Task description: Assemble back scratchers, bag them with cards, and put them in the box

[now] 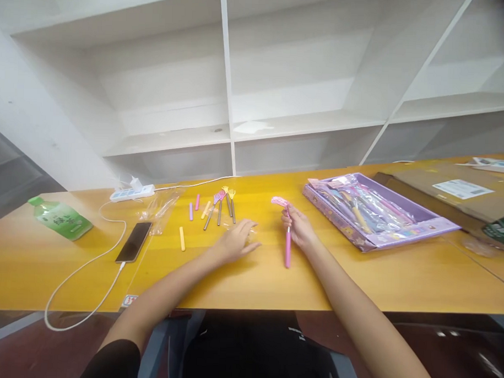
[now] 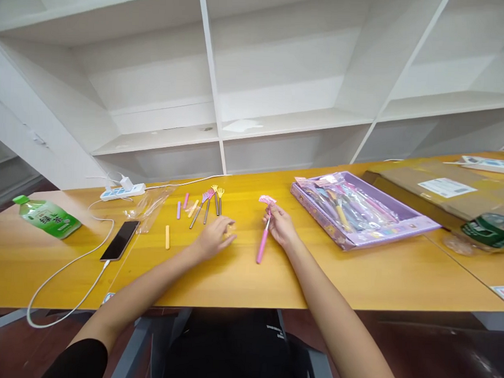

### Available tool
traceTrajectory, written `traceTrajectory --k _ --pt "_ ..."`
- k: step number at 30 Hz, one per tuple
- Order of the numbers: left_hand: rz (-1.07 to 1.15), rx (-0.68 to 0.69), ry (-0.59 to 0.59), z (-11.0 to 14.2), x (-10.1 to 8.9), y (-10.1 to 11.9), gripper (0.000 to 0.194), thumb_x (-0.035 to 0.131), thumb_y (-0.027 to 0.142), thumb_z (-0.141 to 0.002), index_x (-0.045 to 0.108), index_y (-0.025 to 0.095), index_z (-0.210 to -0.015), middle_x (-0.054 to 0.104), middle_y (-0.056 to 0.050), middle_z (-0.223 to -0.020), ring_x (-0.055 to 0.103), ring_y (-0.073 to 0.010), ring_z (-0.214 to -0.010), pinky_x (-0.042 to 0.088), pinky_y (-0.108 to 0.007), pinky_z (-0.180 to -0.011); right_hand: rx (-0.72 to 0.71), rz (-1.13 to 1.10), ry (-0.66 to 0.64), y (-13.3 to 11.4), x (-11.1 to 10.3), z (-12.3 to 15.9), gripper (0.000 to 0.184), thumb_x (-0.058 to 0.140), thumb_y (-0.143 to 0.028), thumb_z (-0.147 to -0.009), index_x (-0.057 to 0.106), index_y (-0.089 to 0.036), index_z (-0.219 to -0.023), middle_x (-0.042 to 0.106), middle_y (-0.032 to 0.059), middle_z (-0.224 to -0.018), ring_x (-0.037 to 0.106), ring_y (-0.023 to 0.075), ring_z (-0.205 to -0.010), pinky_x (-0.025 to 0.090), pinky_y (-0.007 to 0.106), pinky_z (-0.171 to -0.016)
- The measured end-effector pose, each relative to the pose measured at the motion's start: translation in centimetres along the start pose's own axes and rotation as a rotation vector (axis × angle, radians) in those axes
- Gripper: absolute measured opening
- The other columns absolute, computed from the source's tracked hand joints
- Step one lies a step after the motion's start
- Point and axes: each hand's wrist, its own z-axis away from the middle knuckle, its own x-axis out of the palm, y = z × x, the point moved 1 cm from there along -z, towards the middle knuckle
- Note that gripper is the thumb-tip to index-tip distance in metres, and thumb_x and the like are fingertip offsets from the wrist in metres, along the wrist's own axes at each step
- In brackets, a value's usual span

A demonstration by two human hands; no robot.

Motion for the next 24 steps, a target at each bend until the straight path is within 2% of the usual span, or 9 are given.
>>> traceTrajectory --k 3,6,9,11,13,15,18,21,24 --pt "0.112 -0.015 -0.074 -0.3 0.8 -0.3 0.034 0.046 0.031 -0.108 0.055 0.017 -0.137 0.067 -0.015 -0.128 0.064 -0.0253 -0.12 0.055 -0.042 -0.107 0.056 0.035 -0.025 -0.2 0.0 0.1 0.052 0.09 -0.063 -0.074 0.058 -0.024 -0.089 0.046 -0.006 -0.072 0.026 0.0055 -0.047 0.025 0.017 -0.032" --pt "0.08 -0.001 -0.173 0.5 0.6 -2.2 0.034 0.047 0.023 -0.105 0.061 0.02 -0.136 0.067 -0.013 -0.131 0.057 -0.0279 -0.13 0.047 -0.048 -0.117 0.155 0.074 -0.058 0.1 0.3 0.2 0.04 0.085 -0.052 -0.08 0.059 -0.022 -0.087 0.046 -0.005 -0.069 0.021 0.0054 -0.046 0.014 0.017 -0.032" --pt "0.038 0.065 -0.326 1.3 0.7 -3.8 0.049 0.06 0.037 -0.103 0.055 0.027 -0.151 0.057 -0.011 -0.151 0.042 -0.033 -0.146 0.036 -0.054 -0.126 0.237 0.101 -0.083 0.5 0.9 0.6 0.03 0.085 -0.035 -0.075 0.064 -0.019 -0.089 0.045 -0.0048 -0.067 0.026 0.0051 -0.048 0.016 0.016 -0.036" --pt "-0.003 0.086 -0.37 1.3 1.1 -4.0 0.054 0.061 0.047 -0.104 0.052 0.031 -0.155 0.054 -0.009 -0.156 0.036 -0.0352 -0.148 0.03 -0.057 -0.127 0.264 0.125 -0.11 0.4 1.4 1.2 0.032 0.085 -0.031 -0.074 0.068 -0.018 -0.097 0.049 -0.0037 -0.071 0.034 0.0059 -0.052 0.02 0.016 -0.039" --pt "-0.06 0.077 -0.365 1.0 1.4 -3.5 0.05 0.057 0.052 -0.105 0.056 0.033 -0.151 0.059 -0.01 -0.146 0.04 -0.0354 -0.142 0.032 -0.057 -0.123 0.263 0.195 -0.176 -0.1 1.9 2.2 0.036 0.083 -0.038 -0.081 0.07 -0.02 -0.11 0.055 -0.0015 -0.078 0.039 0.0072 -0.055 0.021 0.018 -0.042" --pt "-0.119 0.046 -0.348 0.8 1.5 -2.7 0.046 0.054 0.056 -0.106 0.062 0.033 -0.145 0.063 -0.01 -0.129 0.046 -0.0338 -0.129 0.037 -0.055 -0.115 0.226 0.329 -0.259 -0.8 2.4 3.3 0.037 0.077 -0.048 -0.091 0.071 -0.022 -0.116 0.057 -0.0003 -0.08 0.036 0.008 -0.054 0.021 0.021 -0.043" --pt "-0.175 0.005 -0.344 0.9 1.2 -1.7 0.047 0.053 0.062 -0.105 0.068 0.029 -0.134 0.06 -0.011 -0.113 0.051 -0.0315 -0.115 0.042 -0.05 -0.103 0.163 0.575 -0.372 -1.8 3.1 4.6 0.042 0.065 -0.059 -0.099 0.074 -0.02 -0.113 0.047 -0.0037 -0.064 0.03 0.0096 -0.051 0.021 0.026 -0.046" --pt "-0.133 -0.004 -0.315 1.2 0.9 -1.2 0.042 0.059 0.059 -0.103 0.068 0.024 -0.125 0.06 -0.011 -0.122 0.052 -0.0313 -0.12 0.043 -0.048 -0.105 0.178 0.74 -0.485 -2.3 3.3 5.2 0.052 0.058 -0.065 -0.102 0.074 -0.019 -0.119 0.04 -0.0057 -0.057 0.032 0.0113 -0.051 0.024 0.027 -0.049" --pt "-0.028 0.004 -0.296 1.3 0.9 -1.1 0.034 0.067 0.05 -0.101 0.065 0.021 -0.118 0.062 -0.01 -0.128 0.053 -0.0298 -0.124 0.044 -0.046 -0.108 0.223 0.824 -0.564 -2.4 3.2 5.4 0.057 0.056 -0.069 -0.101 0.074 -0.019 -0.119 0.054 -0.0023 -0.065 0.034 0.0111 -0.052 0.027 0.027 -0.05"
